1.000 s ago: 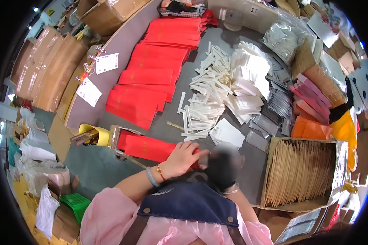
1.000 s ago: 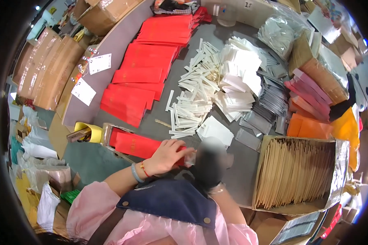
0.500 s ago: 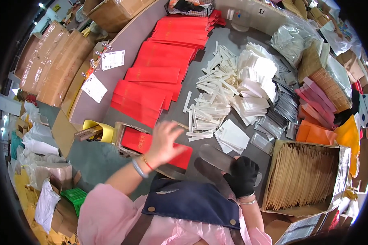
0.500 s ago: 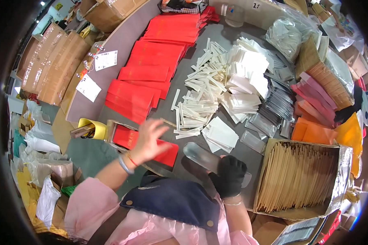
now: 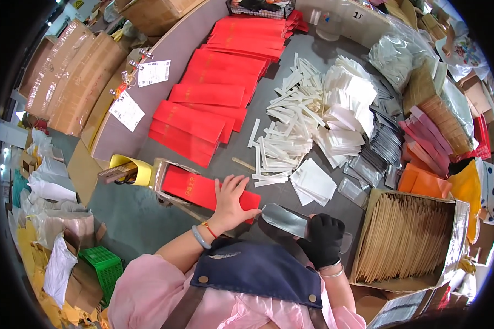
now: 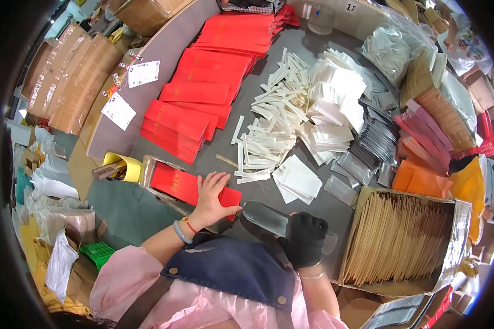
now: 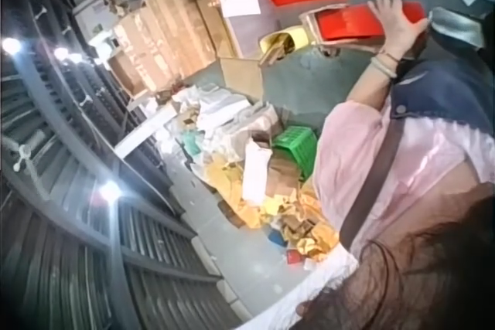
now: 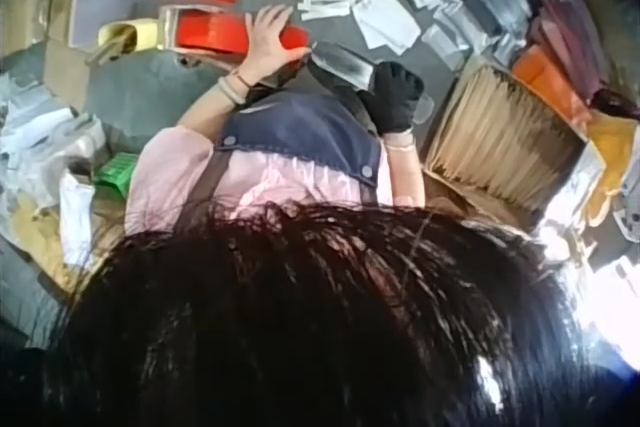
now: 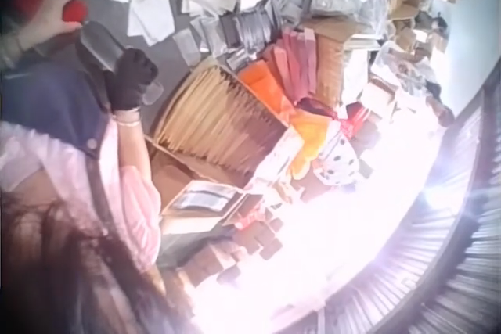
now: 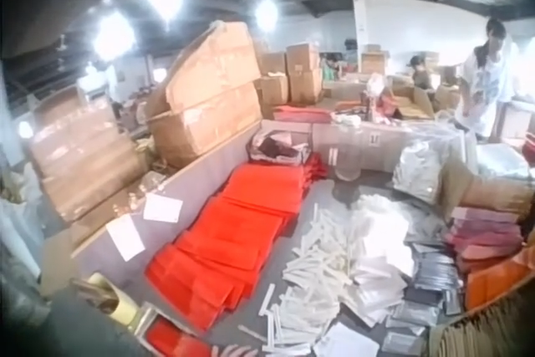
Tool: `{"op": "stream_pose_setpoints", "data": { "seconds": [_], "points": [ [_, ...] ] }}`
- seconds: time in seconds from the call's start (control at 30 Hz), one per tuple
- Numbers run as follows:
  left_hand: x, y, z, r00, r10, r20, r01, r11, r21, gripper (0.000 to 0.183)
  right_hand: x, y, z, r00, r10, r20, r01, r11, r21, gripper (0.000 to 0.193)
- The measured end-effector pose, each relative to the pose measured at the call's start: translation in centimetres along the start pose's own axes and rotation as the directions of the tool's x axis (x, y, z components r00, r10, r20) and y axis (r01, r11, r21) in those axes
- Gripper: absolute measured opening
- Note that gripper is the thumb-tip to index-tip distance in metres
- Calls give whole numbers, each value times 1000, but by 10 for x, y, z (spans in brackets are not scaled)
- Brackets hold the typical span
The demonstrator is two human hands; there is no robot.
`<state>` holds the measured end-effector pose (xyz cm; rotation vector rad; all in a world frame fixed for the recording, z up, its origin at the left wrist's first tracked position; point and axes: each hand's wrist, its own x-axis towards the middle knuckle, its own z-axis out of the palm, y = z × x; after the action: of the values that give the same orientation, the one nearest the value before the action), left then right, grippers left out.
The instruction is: Packing small white items into red envelopes using wooden sticks for assistance.
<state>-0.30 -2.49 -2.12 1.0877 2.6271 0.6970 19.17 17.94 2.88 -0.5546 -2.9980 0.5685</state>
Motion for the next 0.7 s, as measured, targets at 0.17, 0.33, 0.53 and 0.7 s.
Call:
{"op": "stream_pose_setpoints", "data": {
  "seconds": [0.17,0.33,0.53,0.7],
  "points": [
    [3,-1,-1,999,-4,39,6,999,-36,91,10,-4,23,996,-91,-12,92,989,120,57],
    [17,2,-9,992,48,116,-44,998,-33,80,36,-36,60,977,-157,-143,192,943,272,61],
    [77,-5,6,950,313,-8,-304,927,217,10,0,33,12,932,134,-338,-81,983,165,50],
    [87,-4,5,926,356,122,-374,908,191,11,-110,155,-15,586,604,-541,-483,796,365,31]
  ]
}}
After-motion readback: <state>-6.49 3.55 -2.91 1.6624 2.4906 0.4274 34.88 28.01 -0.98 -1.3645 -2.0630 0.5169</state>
